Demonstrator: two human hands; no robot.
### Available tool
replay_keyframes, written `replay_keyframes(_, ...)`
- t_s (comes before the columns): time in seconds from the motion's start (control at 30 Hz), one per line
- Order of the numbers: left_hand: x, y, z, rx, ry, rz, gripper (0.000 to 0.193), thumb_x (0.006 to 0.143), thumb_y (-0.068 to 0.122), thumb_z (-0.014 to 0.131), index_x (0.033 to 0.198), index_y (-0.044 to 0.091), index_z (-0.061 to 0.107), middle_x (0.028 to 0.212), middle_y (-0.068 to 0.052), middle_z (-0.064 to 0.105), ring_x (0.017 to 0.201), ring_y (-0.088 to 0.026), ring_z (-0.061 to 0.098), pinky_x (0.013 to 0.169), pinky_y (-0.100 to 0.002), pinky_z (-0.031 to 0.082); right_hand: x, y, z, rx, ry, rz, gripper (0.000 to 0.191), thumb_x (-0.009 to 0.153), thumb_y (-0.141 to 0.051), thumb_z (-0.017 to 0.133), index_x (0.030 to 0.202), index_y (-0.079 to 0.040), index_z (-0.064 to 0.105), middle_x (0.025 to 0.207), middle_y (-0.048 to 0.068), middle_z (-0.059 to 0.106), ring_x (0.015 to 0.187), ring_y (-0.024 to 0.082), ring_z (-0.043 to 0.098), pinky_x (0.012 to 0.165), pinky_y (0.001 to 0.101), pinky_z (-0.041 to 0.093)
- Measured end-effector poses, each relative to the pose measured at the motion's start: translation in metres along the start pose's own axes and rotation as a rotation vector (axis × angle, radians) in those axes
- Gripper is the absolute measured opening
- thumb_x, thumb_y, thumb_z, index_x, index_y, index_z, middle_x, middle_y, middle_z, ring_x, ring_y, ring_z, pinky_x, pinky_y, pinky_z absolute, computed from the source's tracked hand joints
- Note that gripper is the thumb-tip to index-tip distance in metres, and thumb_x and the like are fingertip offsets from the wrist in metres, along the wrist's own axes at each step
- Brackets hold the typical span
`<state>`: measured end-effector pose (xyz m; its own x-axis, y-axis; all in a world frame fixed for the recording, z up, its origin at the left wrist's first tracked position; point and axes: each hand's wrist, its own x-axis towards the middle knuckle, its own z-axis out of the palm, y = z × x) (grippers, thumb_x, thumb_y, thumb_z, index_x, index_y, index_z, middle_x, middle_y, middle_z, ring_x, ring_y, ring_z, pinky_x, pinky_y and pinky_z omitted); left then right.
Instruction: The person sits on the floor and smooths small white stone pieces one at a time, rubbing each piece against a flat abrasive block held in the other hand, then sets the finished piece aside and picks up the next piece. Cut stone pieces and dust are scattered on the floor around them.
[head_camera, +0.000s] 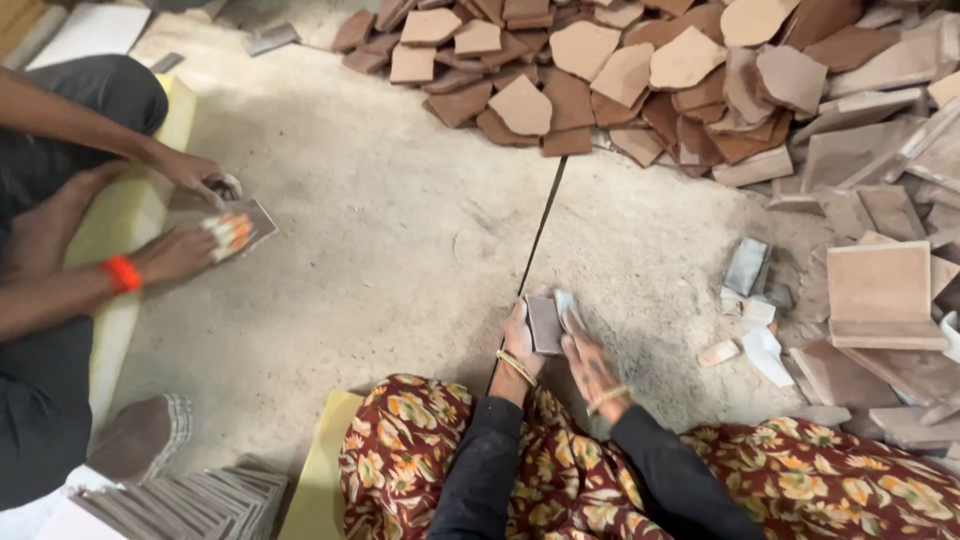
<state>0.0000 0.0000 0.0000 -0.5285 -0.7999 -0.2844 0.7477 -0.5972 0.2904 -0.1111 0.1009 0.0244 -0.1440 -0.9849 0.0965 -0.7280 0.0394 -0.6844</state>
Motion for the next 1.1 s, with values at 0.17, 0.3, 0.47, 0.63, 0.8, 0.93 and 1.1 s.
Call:
replay_keyframes(0.17, 0.005, 0.006, 0.008, 0.156, -0.036, 0.04, 0.062, 0.109, 0.05, 0.034, 0.138, 0.0, 0.057, 0.12, -0.018, 0.069, 0.11, -0.032, 0.066, 0.098, -0.045, 0.055, -0.028, -0.042, 0.0, -0.073, -0.255, 0.308, 0.065, 0.107, -0.051, 0.017, 0.169, -0.029, 0.019, 0.149, 0.019, 0.053, 0.127, 0.039, 0.059, 0.103, 0.0477, 0.055)
replay_keyframes(0.3, -0.008, 0.009, 0.01, 0.182, 0.096, -0.037, 0.061, 0.105, 0.052, 0.033, 0.137, 0.006, 0.057, 0.117, -0.014, 0.069, 0.108, -0.03, 0.066, 0.097, -0.046, 0.055, -0.006, -0.034, 0.0, 0.017, -0.091, 0.085, 0.067, 0.104, -0.056, 0.019, 0.162, -0.023, 0.026, 0.163, 0.019, 0.035, 0.143, 0.037, 0.043, 0.112, 0.0476, 0.044)
replay_keyframes(0.47, -0.011, 0.012, 0.017, 0.083, 0.057, -0.025, 0.06, 0.108, 0.051, 0.034, 0.134, 0.004, 0.059, 0.115, -0.014, 0.07, 0.106, -0.029, 0.067, 0.096, -0.045, 0.055, -0.029, -0.009, -0.012, 0.107, -0.034, 0.12, 0.068, 0.103, -0.053, 0.025, 0.162, -0.019, 0.027, 0.163, 0.019, 0.034, 0.139, 0.04, 0.047, 0.115, 0.0486, 0.04)
replay_keyframes(0.63, -0.006, 0.006, 0.002, 0.35, -0.154, 0.227, 0.052, 0.115, 0.039, 0.04, 0.138, -0.004, 0.057, 0.117, -0.015, 0.067, 0.105, -0.028, 0.065, 0.092, -0.043, 0.056, -0.053, -0.02, 0.017, -0.019, 0.064, -0.156, 0.06, 0.112, -0.05, 0.03, 0.16, -0.014, 0.035, 0.154, 0.025, 0.05, 0.13, 0.044, 0.056, 0.108, 0.0503, 0.048)
replay_keyframes(0.8, -0.025, 0.004, -0.028, 0.076, -0.02, -0.04, 0.056, 0.109, 0.045, 0.034, 0.14, 0.003, 0.053, 0.122, -0.014, 0.067, 0.111, -0.028, 0.065, 0.097, -0.043, 0.054, -0.061, -0.011, 0.01, -0.023, -0.137, 0.3, 0.063, 0.107, -0.041, 0.036, 0.167, -0.022, 0.032, 0.137, 0.018, 0.061, 0.1, 0.035, 0.068, 0.088, 0.0491, 0.058)
replay_keyframes(0.93, -0.017, 0.003, -0.027, 0.068, -0.135, -0.027, 0.06, 0.111, 0.048, 0.036, 0.145, 0.001, 0.053, 0.122, -0.016, 0.067, 0.111, -0.029, 0.065, 0.1, -0.044, 0.053, -0.071, -0.037, 0.025, -0.035, 0.014, 0.037, 0.059, 0.11, -0.045, 0.03, 0.163, -0.02, 0.033, 0.157, 0.021, 0.046, 0.123, 0.041, 0.059, 0.095, 0.0493, 0.055)
replay_keyframes(1.1, -0.021, 0.009, -0.034, -0.545, -0.856, -0.199, 0.061, 0.13, 0.034, 0.03, 0.163, -0.017, 0.038, 0.128, -0.036, 0.062, 0.109, -0.043, 0.064, 0.095, -0.052, 0.054, -0.033, -0.033, 0.034, -0.03, -0.034, -0.051, 0.064, 0.112, -0.053, 0.02, 0.163, -0.017, 0.031, 0.164, 0.022, 0.037, 0.137, 0.039, 0.052, 0.113, 0.0499, 0.048)
